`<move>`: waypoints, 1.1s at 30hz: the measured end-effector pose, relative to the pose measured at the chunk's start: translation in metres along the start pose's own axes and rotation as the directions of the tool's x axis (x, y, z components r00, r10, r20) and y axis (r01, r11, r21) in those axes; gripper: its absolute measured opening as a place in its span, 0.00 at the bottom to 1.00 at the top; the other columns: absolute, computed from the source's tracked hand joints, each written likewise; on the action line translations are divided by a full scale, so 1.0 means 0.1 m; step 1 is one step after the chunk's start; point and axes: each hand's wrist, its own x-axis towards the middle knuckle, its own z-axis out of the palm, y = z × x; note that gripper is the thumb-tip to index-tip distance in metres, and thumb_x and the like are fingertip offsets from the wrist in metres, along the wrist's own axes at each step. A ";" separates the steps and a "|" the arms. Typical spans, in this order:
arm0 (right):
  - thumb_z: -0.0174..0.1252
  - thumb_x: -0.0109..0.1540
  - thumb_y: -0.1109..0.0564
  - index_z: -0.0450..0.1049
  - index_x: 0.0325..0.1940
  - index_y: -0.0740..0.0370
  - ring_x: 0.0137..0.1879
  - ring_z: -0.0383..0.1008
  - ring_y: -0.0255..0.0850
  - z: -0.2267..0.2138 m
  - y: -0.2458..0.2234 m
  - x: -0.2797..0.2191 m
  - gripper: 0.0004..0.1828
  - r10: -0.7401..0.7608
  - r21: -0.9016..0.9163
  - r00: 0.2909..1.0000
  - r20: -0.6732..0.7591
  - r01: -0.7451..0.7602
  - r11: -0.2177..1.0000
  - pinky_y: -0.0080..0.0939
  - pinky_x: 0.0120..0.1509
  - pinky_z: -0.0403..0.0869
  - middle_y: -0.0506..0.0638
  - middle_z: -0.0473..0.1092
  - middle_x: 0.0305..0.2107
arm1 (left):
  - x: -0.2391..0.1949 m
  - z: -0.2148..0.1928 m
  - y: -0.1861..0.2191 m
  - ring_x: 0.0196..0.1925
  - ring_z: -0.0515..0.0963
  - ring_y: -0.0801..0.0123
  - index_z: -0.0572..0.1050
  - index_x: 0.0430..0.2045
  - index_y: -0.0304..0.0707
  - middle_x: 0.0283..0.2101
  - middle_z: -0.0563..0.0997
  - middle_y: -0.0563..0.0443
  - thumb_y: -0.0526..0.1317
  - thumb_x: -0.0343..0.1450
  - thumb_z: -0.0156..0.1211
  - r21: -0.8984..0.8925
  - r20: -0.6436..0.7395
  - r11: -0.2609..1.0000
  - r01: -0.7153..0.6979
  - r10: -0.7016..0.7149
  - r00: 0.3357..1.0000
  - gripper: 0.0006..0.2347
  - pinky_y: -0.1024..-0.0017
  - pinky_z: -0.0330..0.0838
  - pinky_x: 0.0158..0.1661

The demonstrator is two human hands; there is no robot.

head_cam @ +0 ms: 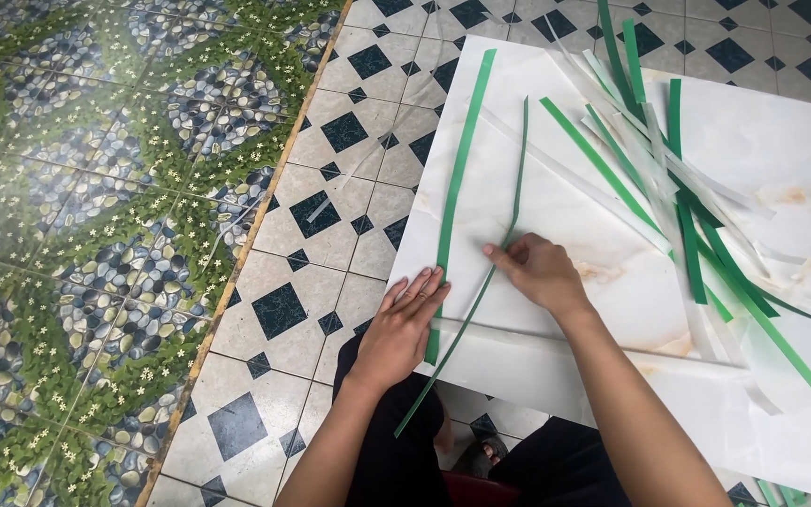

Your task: The person arranges green and white plastic strips on a white board, placing them in parallel lines and adjusting their positions by hand.

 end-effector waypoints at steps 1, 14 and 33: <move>0.51 0.60 0.28 0.74 0.49 0.66 0.51 0.76 0.55 0.09 0.08 -0.01 0.37 0.005 -0.001 1.000 -0.003 -0.005 1.000 0.56 0.50 0.76 0.59 0.76 0.42 | -0.01 0.01 0.01 0.72 0.56 0.60 0.64 0.61 0.38 0.70 0.60 0.47 0.29 0.69 0.44 -0.004 0.001 1.000 -0.004 0.004 1.000 0.22 0.57 0.47 0.67; 0.57 0.64 0.46 0.72 0.28 0.56 0.32 0.78 0.50 0.50 0.42 0.29 0.15 -0.223 -0.244 0.908 -0.356 0.140 0.960 0.53 0.38 0.77 0.46 0.72 0.17 | -0.04 0.05 -0.01 0.72 0.56 0.62 0.64 0.61 0.39 0.70 0.59 0.48 0.29 0.68 0.45 0.018 -0.013 1.000 -0.001 0.002 1.000 0.23 0.58 0.47 0.68; 0.66 0.54 0.35 0.51 0.72 0.64 0.76 0.38 0.56 0.39 0.45 -0.90 0.54 -0.624 -0.224 0.750 0.219 0.661 0.716 0.61 0.76 0.37 0.63 0.44 0.71 | -0.02 0.07 -0.06 0.73 0.54 0.58 0.63 0.62 0.43 0.70 0.61 0.50 0.30 0.69 0.43 -0.021 0.037 1.000 0.002 -0.001 0.999 0.23 0.55 0.45 0.68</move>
